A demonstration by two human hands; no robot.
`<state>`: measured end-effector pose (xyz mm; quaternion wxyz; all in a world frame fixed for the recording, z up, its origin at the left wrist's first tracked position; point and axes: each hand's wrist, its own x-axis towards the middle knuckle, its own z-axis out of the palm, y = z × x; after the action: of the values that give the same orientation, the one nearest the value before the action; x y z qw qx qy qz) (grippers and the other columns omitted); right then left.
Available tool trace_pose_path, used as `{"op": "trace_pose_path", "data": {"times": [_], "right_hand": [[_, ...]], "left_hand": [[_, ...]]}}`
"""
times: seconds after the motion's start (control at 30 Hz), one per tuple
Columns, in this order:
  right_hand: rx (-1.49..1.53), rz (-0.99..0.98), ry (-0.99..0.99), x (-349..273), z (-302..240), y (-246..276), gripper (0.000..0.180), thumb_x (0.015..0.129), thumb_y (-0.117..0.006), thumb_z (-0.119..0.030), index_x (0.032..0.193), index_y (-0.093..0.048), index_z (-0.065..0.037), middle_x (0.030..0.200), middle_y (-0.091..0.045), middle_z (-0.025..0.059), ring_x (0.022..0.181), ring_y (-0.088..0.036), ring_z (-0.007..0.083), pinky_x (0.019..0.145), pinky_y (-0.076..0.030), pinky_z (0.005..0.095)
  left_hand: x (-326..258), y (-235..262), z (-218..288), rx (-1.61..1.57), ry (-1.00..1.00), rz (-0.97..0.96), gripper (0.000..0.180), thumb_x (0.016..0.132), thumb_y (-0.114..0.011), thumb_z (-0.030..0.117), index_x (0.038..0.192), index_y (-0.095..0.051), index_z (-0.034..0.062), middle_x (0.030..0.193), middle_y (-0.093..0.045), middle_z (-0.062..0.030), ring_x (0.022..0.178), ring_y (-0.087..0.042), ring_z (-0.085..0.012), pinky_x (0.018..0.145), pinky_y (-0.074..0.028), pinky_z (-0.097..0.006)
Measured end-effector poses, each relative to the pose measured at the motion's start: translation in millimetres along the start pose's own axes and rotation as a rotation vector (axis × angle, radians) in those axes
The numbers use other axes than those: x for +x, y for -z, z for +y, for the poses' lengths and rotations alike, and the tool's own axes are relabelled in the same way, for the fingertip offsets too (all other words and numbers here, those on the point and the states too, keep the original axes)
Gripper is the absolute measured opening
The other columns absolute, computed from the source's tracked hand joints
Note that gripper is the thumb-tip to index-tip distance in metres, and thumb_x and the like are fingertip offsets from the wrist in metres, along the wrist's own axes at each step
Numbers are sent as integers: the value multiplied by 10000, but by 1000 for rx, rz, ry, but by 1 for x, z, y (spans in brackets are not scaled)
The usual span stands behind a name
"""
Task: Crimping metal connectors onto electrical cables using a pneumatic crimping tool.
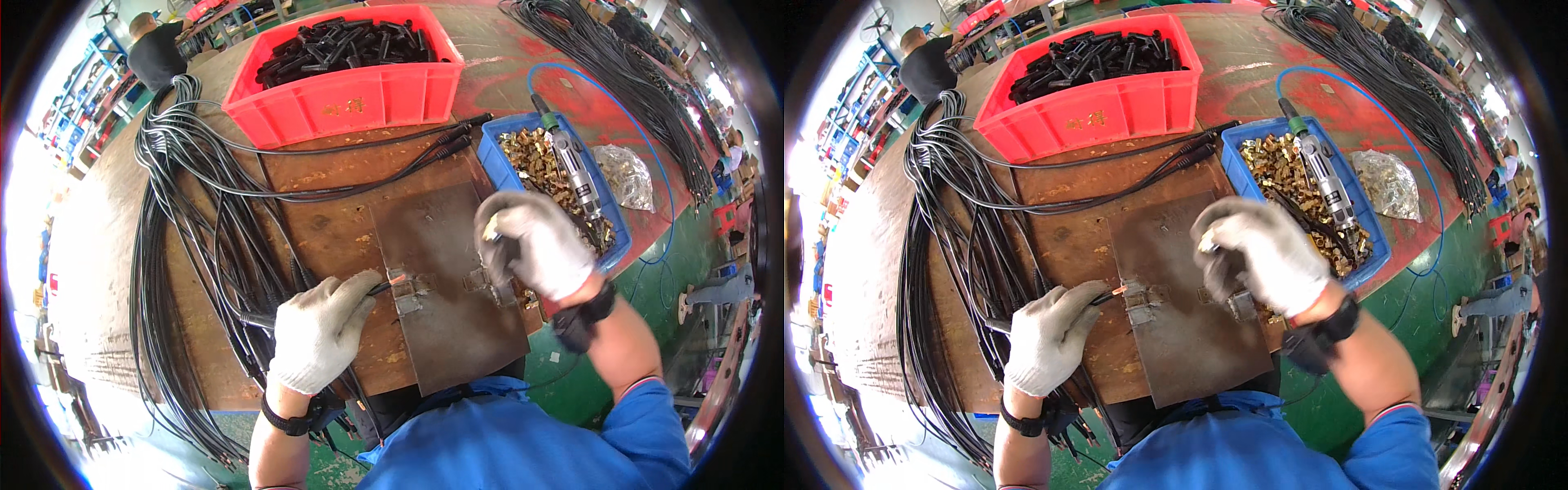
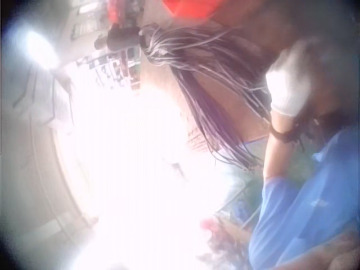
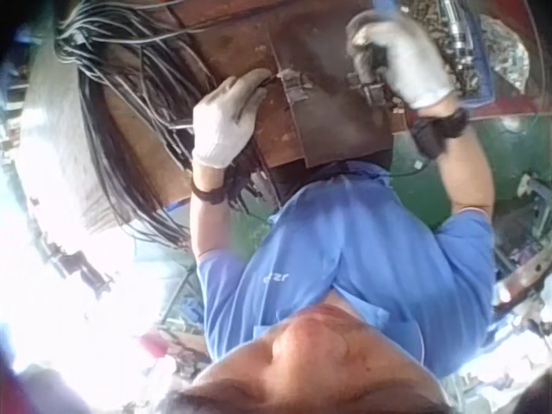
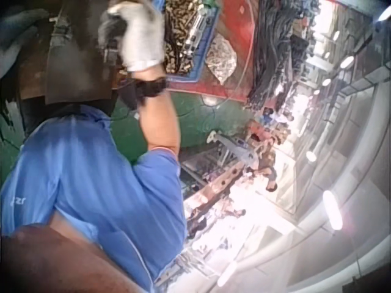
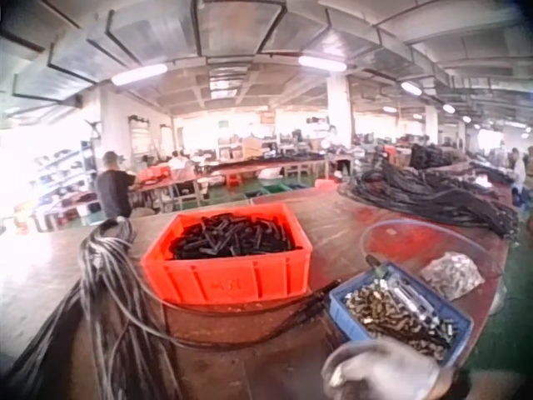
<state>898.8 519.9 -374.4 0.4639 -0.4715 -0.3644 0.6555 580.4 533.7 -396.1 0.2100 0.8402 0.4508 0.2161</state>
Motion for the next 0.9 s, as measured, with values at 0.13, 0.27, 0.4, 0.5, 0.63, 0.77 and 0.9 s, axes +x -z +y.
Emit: {"op": "trace_pose_path", "data": {"times": [0.13, 0.27, 0.4, 0.5, 0.63, 0.77, 0.9], "right_hand": [[443, 9, -139, 4, 56, -32, 242, 1092, -665, -218, 1172, -711, 6, 926, -767, 128, 670, -754, 213, 539, -592, 345], [639, -32, -170, 12, 78, -45, 238, 1100, -673, -221, 1201, -721, -10, 973, -784, 133, 720, -774, 225, 564, -606, 359], [603, -69, -181, 16, 84, -53, 233, 1101, -670, -217, 1216, -723, -23, 1024, -794, 131, 788, -790, 235, 633, -626, 361], [597, -84, -188, 17, 87, -52, 231, 1102, -664, -206, 1230, -724, -23, 1041, -797, 134, 826, -796, 240, 663, -628, 363], [608, -103, -197, 18, 85, -53, 227, 1097, -665, -173, 1253, -722, -17, 1038, -796, 137, 845, -796, 247, 673, -622, 369], [593, -83, -183, 17, 85, -52, 233, 1091, -675, -161, 1264, -721, -13, 1037, -799, 137, 845, -797, 249, 672, -623, 366], [593, -66, -178, 16, 84, -53, 237, 1088, -684, -164, 1264, -726, -11, 1038, -805, 138, 848, -800, 250, 667, -620, 367]], "left_hand": [[0, -1, -2, -30, -46, 43, 302, 921, -766, 76, 1222, -792, 80, 848, -702, -146, 765, -724, -346, 704, -572, -422], [-1, -1, -2, -83, -53, 82, 314, 899, -762, 40, 1211, -794, 51, 831, -690, -147, 727, -704, -331, 682, -556, -407], [-2, -2, -2, -95, -56, 108, 332, 888, -755, 11, 1216, -796, 46, 821, -683, -144, 712, -693, -319, 676, -546, -400], [-2, -1, -3, -89, -50, 96, 338, 885, -761, 11, 1219, -797, 48, 818, -682, -144, 707, -690, -317, 673, -545, -401], [-3, -5, -7, -66, -99, 165, 312, 899, -819, 83, 1205, -796, 142, 734, -607, -72, 640, -666, -282, 610, -540, -401], [-2, -6, -9, -74, -109, 169, 319, 898, -824, 85, 1211, -795, 139, 737, -611, -72, 642, -667, -281, 609, -538, -401], [-1, -7, -8, -71, -110, 165, 317, 901, -823, 88, 1213, -796, 134, 733, -613, -71, 634, -664, -280, 602, -533, -397]]}}
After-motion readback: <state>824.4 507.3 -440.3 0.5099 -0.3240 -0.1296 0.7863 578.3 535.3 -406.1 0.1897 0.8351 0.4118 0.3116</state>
